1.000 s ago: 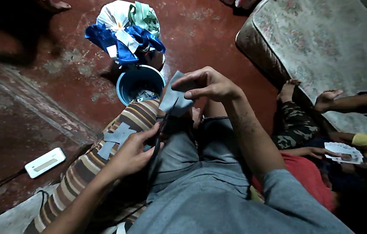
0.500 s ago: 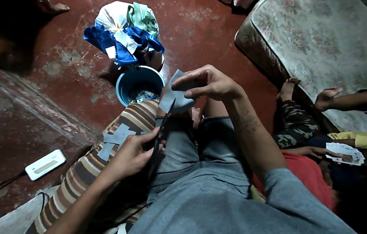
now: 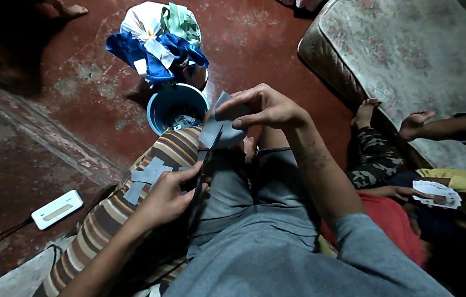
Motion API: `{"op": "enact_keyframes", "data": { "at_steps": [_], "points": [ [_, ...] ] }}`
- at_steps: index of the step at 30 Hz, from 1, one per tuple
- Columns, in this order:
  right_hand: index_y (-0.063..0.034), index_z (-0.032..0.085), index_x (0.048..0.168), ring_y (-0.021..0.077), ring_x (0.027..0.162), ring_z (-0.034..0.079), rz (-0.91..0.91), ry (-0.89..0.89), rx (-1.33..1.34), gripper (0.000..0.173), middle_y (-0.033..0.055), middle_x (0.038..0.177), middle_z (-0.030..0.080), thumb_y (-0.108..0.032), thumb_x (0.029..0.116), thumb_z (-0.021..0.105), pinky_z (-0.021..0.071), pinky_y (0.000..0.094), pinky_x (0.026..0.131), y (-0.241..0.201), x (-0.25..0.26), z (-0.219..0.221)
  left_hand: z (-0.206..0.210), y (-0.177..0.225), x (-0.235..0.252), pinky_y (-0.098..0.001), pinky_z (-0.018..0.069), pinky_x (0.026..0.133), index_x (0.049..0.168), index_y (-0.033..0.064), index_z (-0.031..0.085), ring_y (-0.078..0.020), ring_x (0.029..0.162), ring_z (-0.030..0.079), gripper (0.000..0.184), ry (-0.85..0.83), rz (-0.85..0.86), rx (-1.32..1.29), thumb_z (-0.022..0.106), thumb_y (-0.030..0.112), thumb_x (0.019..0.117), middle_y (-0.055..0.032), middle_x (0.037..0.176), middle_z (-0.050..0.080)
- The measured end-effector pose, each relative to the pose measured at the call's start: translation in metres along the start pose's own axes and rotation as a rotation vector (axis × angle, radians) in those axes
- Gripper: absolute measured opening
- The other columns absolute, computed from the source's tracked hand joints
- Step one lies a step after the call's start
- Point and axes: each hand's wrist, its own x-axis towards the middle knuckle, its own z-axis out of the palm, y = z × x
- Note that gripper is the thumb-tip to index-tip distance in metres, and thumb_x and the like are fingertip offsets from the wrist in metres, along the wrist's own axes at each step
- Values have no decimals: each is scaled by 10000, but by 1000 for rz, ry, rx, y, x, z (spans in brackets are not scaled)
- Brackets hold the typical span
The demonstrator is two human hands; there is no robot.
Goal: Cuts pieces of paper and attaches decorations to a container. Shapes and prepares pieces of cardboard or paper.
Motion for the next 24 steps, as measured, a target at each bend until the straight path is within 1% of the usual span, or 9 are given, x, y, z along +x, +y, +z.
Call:
{"op": "enact_keyframes", "data": {
  "at_steps": [4, 7, 12, 15, 18, 20, 22, 24],
  "points": [
    [84, 651, 1265, 166, 1060, 688, -3, -3, 11, 376, 162, 1219, 685, 99, 890, 653, 595, 310, 920, 1, 0, -1, 0, 1, -1, -292, 623, 903, 1466, 66, 543, -96, 988, 735, 534, 2, -3, -22, 683, 257, 987, 13, 1118, 760],
    [85, 649, 1269, 167, 1060, 689, -1, 1, 1, 381, 165, 1220, 687, 94, 888, 653, 594, 311, 923, 1, 0, 0, 0, 2, 0, -302, 613, 930, 1490, 92, 523, -84, 1026, 722, 570, -1, -9, 14, 683, 301, 984, 24, 1149, 749],
    [76, 665, 1251, 150, 1066, 684, -19, -11, -51, 368, 145, 1194, 696, 72, 884, 673, 586, 299, 940, -3, 1, 2, -1, 3, 2, -303, 602, 953, 1498, 91, 512, -76, 1060, 710, 571, -15, 11, 43, 657, 330, 1000, 16, 1190, 739],
    [79, 664, 1251, 153, 1074, 683, -18, -15, -62, 370, 149, 1204, 692, 83, 882, 666, 585, 297, 946, -5, 2, 2, -1, 1, 2, -303, 607, 942, 1491, 84, 519, -74, 1042, 716, 563, -12, 21, 58, 651, 335, 1005, 17, 1172, 745],
    [82, 661, 1253, 157, 1063, 687, -24, -17, -51, 373, 151, 1200, 693, 86, 880, 666, 591, 304, 936, -3, 2, 1, -1, 0, -1, -301, 618, 915, 1461, 58, 546, -81, 1005, 727, 531, -2, 35, 39, 659, 297, 1000, 16, 1136, 755],
    [78, 662, 1252, 150, 1066, 687, -37, -20, -62, 369, 142, 1203, 696, 79, 883, 665, 588, 302, 941, -3, 1, 1, -1, 1, -1, -296, 617, 913, 1449, 49, 556, -79, 1011, 726, 531, 2, 41, 42, 664, 307, 997, 16, 1140, 755],
    [76, 668, 1244, 149, 1067, 690, -45, -18, -62, 365, 140, 1197, 702, 83, 879, 668, 588, 302, 947, -4, 2, 1, -1, 2, 0, -305, 615, 928, 1472, 53, 533, -93, 1040, 722, 561, -5, 35, 36, 663, 326, 1000, 3, 1172, 747],
    [79, 666, 1247, 149, 1072, 687, -36, -23, -47, 370, 141, 1203, 698, 87, 877, 669, 587, 299, 945, -5, 3, 2, -1, 3, 2, -311, 610, 947, 1496, 51, 502, -105, 1074, 715, 581, -19, 41, 28, 655, 316, 1002, -13, 1207, 736]
  ]
}}
